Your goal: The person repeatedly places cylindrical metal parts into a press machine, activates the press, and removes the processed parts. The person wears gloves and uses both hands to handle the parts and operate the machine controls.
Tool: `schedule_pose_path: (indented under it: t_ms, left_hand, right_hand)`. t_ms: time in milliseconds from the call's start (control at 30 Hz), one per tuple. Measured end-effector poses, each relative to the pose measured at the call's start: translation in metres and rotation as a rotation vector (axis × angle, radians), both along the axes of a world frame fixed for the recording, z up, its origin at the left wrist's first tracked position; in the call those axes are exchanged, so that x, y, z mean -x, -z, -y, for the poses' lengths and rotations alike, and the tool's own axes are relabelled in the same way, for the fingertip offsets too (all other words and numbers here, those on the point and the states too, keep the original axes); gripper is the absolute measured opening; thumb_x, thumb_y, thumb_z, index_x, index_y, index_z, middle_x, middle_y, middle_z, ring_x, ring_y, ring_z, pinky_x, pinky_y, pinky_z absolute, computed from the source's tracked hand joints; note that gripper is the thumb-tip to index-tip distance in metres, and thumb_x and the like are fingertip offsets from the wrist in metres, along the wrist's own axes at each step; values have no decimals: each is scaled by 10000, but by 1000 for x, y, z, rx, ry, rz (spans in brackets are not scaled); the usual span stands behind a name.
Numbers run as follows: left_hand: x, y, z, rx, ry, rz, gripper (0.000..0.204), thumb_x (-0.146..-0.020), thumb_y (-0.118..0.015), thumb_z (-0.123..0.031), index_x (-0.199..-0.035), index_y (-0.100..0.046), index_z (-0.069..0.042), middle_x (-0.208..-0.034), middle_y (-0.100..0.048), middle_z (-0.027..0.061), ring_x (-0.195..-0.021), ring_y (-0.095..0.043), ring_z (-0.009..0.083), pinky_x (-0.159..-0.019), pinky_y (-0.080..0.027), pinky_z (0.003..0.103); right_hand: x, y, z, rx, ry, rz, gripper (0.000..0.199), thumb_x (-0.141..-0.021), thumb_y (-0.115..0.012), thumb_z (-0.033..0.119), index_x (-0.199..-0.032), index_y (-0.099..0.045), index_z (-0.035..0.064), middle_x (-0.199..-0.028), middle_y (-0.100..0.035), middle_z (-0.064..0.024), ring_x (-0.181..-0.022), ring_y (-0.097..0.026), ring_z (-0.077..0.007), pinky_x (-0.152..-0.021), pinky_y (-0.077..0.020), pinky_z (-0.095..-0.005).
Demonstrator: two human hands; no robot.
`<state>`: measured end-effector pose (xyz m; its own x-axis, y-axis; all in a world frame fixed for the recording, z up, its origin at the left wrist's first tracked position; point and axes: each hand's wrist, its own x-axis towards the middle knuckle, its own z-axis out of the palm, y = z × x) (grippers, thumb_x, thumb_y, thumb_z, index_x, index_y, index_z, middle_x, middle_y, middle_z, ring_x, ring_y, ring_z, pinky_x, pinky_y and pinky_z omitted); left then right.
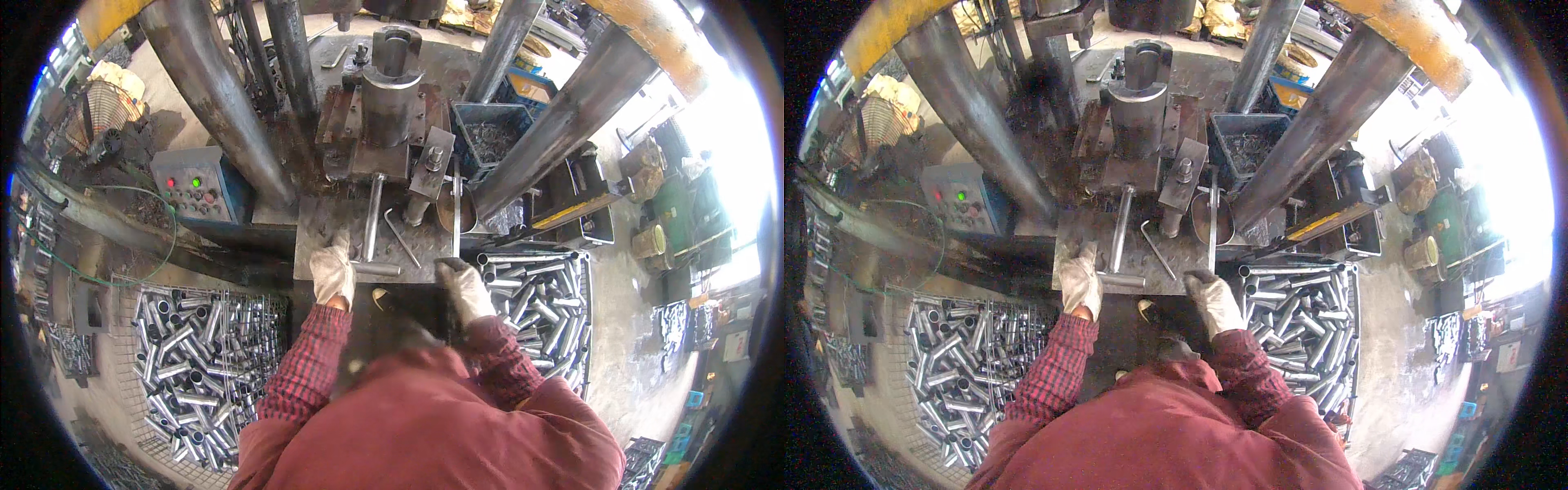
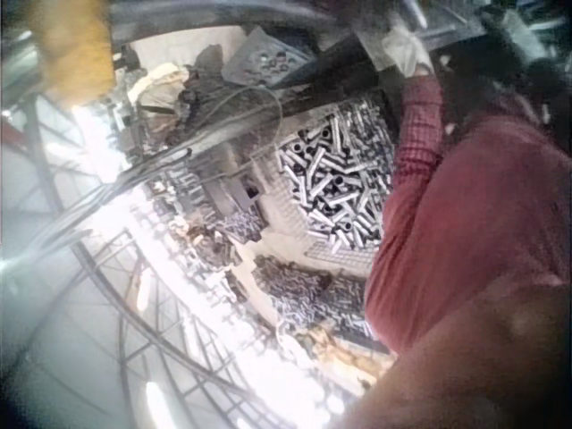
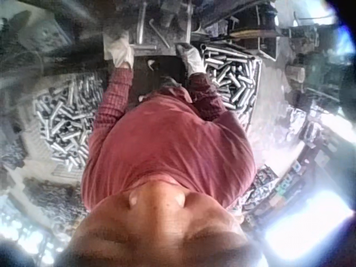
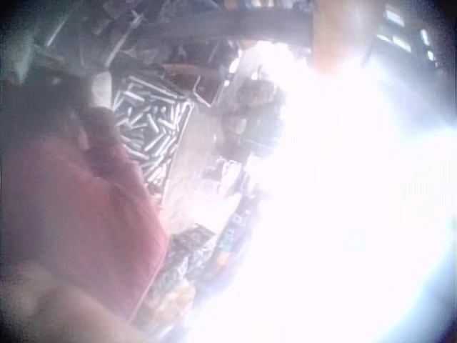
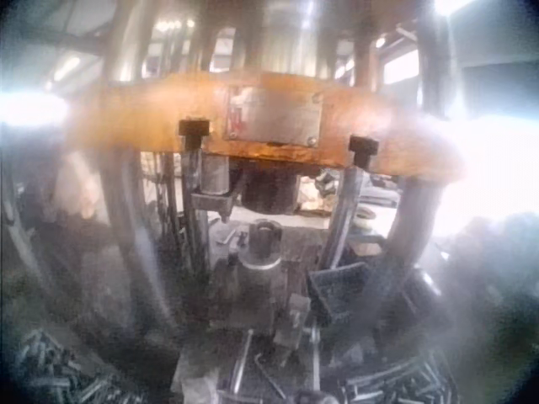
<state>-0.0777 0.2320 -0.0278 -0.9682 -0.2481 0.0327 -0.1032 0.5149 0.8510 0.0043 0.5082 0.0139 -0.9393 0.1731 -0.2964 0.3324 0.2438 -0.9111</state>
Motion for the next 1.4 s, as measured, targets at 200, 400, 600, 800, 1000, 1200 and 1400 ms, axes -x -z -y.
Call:
schedule_pose_path:
  t_ms: [200,400,600,800,1000,1200,1400]
  left_hand:
    - [-1,-23,-5,-71,-46,-82,455,-1089,-626,-362,-1318,-713,21,-1229,-757,285,-1150,-725,456,-961,-570,497]
    - [0,-31,-8,-215,-100,-68,548,-1058,-690,-411,-1302,-684,80,-1207,-757,301,-1131,-718,466,-937,-546,520]
    - [-4,-36,-4,-210,-60,-51,381,-1089,-640,-356,-1065,-763,5,-928,-779,237,-851,-754,417,-723,-537,524]
    - [-5,-36,-8,-91,-47,-49,322,-1051,-706,-323,-935,-768,-29,-772,-713,94,-716,-694,221,-656,-512,431]
    - [9,-32,-16,-730,-184,18,390,-1048,-758,-391,-1101,-824,-10,-1009,-813,69,-914,-732,167,-800,-571,334]
    - [1,-33,-8,105,136,-108,280,-991,-713,-233,-1156,-691,-8,-1052,-769,196,-958,-752,339,-855,-602,473]
    - [-4,-40,-2,297,142,-180,172,-951,-622,-187,-1054,-686,-66,-1039,-716,200,-990,-730,398,-818,-601,506]
  right_hand:
    - [22,-20,49,-81,-155,-18,498,-1077,-616,395,-1366,-714,1,-1187,-781,-228,-1117,-737,-311,-1007,-534,-400]
    - [32,-32,80,-91,-247,136,526,-1110,-602,475,-1379,-720,39,-1072,-775,-117,-886,-710,-205,-842,-551,-374]
    - [44,-48,105,-149,-321,117,424,-1115,-580,400,-1298,-744,54,-1091,-775,-271,-999,-756,-444,-865,-568,-504]
    - [53,-14,111,-278,-374,-168,285,-1033,-702,278,-1224,-750,73,-797,-687,-154,-691,-698,-366,-627,-522,-507]
    - [60,23,106,-627,-415,-433,282,-1020,-728,333,-1091,-781,66,-757,-703,-127,-677,-716,-334,-616,-539,-473]
    - [60,18,117,-304,-204,-313,393,-1026,-747,385,-977,-786,-2,-786,-770,-139,-639,-683,-202,-577,-512,-421]
    - [67,25,103,-66,-221,46,493,-1062,-713,477,-1165,-759,-4,-701,-637,-7,-537,-541,-112,-478,-416,-334]
